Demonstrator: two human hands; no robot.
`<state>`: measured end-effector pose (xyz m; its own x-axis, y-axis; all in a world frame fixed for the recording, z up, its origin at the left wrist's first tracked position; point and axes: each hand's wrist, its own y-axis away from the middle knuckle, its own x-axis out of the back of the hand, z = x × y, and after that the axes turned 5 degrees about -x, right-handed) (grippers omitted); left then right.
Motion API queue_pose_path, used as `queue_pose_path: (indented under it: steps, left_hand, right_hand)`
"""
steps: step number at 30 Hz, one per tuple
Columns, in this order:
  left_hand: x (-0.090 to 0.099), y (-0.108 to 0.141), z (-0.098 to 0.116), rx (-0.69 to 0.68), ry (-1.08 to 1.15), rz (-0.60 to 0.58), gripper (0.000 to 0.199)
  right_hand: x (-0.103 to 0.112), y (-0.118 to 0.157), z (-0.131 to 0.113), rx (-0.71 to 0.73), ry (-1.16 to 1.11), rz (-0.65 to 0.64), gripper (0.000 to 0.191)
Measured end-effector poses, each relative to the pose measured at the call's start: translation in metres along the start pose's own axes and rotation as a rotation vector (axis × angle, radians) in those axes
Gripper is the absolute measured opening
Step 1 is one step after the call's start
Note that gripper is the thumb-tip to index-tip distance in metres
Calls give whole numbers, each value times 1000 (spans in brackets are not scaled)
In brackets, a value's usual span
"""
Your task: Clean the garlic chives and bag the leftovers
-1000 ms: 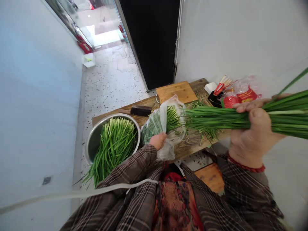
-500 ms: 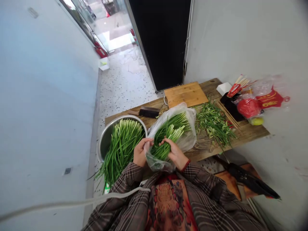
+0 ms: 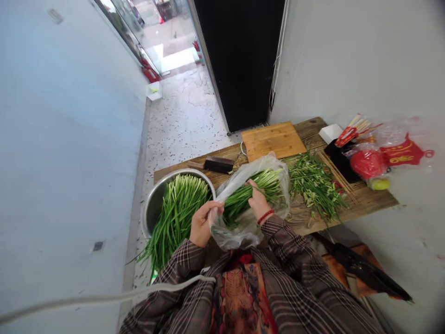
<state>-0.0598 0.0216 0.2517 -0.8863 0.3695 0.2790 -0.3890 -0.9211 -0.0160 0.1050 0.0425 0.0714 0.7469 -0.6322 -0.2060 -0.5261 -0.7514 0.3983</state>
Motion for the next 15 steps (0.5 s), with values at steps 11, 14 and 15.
queue_pose_path:
  steps: [11, 14, 15]
  left_hand:
    - [13, -6, -17, 51, 58, 20, 21]
    - [16, -7, -22, 83, 82, 44, 22]
    - [17, -7, -22, 92, 89, 51, 23]
  right_hand:
    - [52, 29, -9, -178, 403, -322, 33]
    - [67, 44, -28, 113, 630, -298, 32]
    - [66, 46, -33, 260, 719, -304, 35]
